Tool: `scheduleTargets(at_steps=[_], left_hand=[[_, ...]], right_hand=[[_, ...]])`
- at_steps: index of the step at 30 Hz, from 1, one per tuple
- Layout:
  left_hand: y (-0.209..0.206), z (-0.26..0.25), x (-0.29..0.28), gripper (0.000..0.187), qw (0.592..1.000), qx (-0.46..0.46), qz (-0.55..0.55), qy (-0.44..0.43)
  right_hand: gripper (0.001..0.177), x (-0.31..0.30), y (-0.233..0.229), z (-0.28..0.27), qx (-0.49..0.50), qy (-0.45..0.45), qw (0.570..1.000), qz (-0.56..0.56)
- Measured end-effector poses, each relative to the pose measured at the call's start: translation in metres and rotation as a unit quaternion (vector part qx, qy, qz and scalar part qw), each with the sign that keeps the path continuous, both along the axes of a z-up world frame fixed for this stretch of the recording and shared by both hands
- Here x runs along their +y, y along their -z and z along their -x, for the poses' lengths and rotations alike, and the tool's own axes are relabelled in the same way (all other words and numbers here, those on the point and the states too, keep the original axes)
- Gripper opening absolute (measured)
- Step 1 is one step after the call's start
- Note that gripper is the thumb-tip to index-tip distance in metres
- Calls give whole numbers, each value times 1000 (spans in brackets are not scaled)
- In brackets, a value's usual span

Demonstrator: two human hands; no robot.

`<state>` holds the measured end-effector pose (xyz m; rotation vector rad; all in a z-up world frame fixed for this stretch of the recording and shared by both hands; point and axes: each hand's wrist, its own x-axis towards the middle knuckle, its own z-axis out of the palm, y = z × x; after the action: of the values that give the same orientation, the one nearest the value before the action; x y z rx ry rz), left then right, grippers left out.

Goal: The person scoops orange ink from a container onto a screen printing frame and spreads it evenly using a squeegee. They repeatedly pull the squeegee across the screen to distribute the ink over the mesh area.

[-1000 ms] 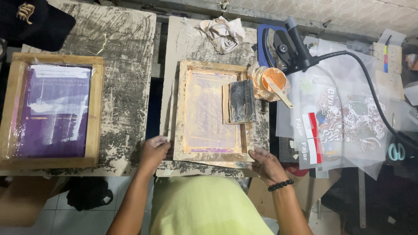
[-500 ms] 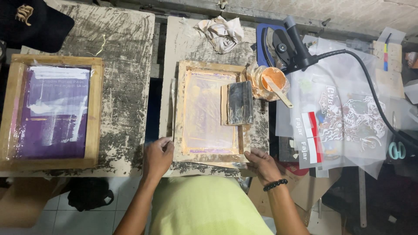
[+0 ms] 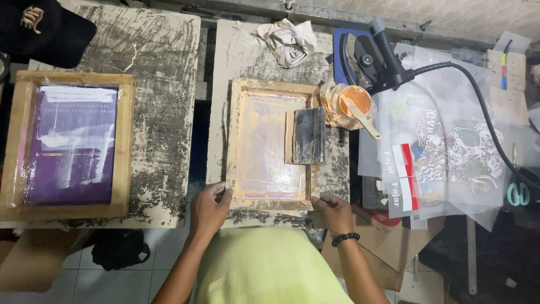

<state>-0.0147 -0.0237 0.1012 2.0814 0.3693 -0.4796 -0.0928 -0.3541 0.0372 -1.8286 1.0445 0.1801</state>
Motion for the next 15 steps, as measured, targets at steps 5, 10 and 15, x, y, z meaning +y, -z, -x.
scheduleTargets(at_steps=[5,10,15], left_hand=[[13,1,14,39,1000,14,-21,15],[-18,-21,16,19,999,12,-42,6],[-3,-40,4,35,995,-40,74,-52]], right_hand=[[31,-2,-20,-10,5,-47,996,76],[19,-3,-41,-44,-61,-19,994,88],[34,-29,-12,-101,-127,-30,989,73]])
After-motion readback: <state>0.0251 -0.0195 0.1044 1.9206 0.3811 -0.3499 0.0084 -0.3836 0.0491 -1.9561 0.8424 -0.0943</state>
